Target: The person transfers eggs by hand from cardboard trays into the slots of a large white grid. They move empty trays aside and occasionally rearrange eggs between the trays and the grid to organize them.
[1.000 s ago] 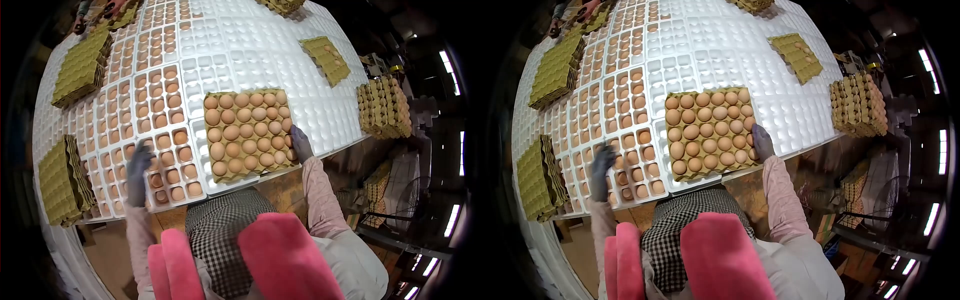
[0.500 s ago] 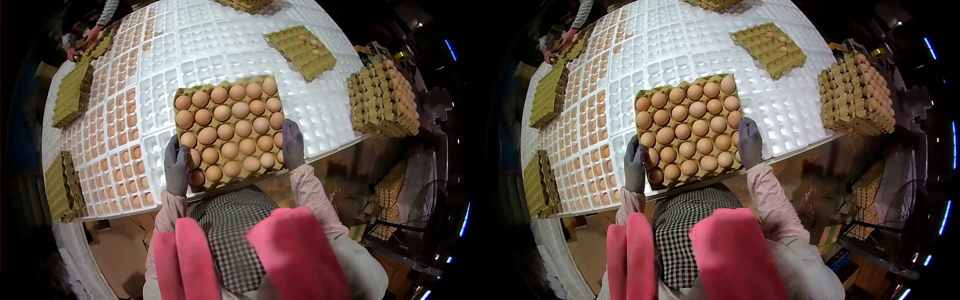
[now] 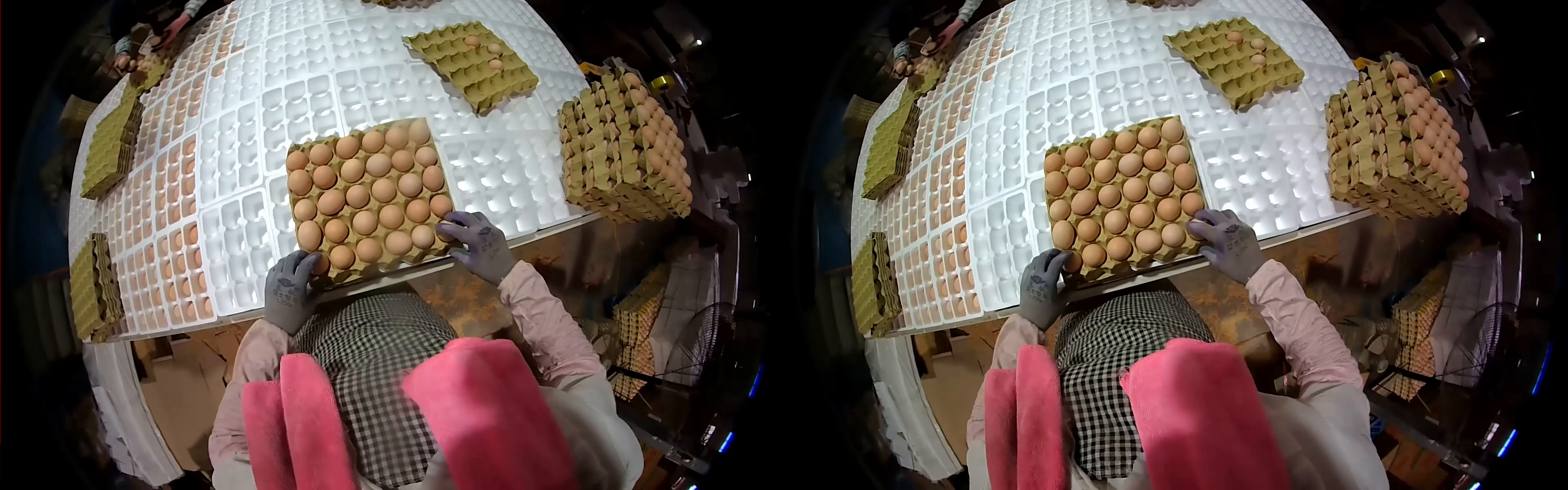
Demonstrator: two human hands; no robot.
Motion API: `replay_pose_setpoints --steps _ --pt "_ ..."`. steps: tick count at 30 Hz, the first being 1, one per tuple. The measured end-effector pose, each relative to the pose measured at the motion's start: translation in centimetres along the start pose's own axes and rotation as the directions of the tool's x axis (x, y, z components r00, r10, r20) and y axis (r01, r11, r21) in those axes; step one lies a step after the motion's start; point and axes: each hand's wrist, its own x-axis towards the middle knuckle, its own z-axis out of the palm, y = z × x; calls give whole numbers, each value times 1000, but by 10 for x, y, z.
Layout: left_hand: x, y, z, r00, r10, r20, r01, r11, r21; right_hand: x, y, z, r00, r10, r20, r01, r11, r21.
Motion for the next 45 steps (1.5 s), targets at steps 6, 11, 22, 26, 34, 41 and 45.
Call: replay_pose_setpoints --steps 6,11,22,26,34,41,45 --pt "-10 2 13 930 -356 -86 258 804 -537 -17 21 0 857 505 108 -402 521 753" --pt "12 7 -6 882 -470 24 147 227 -963 -1 3 11 936 328 128 -326 672 665" --pt "25 31 -1 960 -276 41 253 795 -552 0 5 -7 826 533 183 -330 193 924" --pt "0 -22 -24 843 -523 124 62 -135 -989 20 3 6 912 405 59 -409 894 184" --pt "69 8 -10 936 -301 185 230 917 326 52 -3 3 931 327 161 -263 908 -325" --pt "11 -35 -59 912 -394 -117 301 834 -462 46 -34 -1 806 590 47 -481 606 633" --pt "-60 -96 -86 861 -508 23 420 685 -595 75 -141 56 980 102 173 -195 697 690"
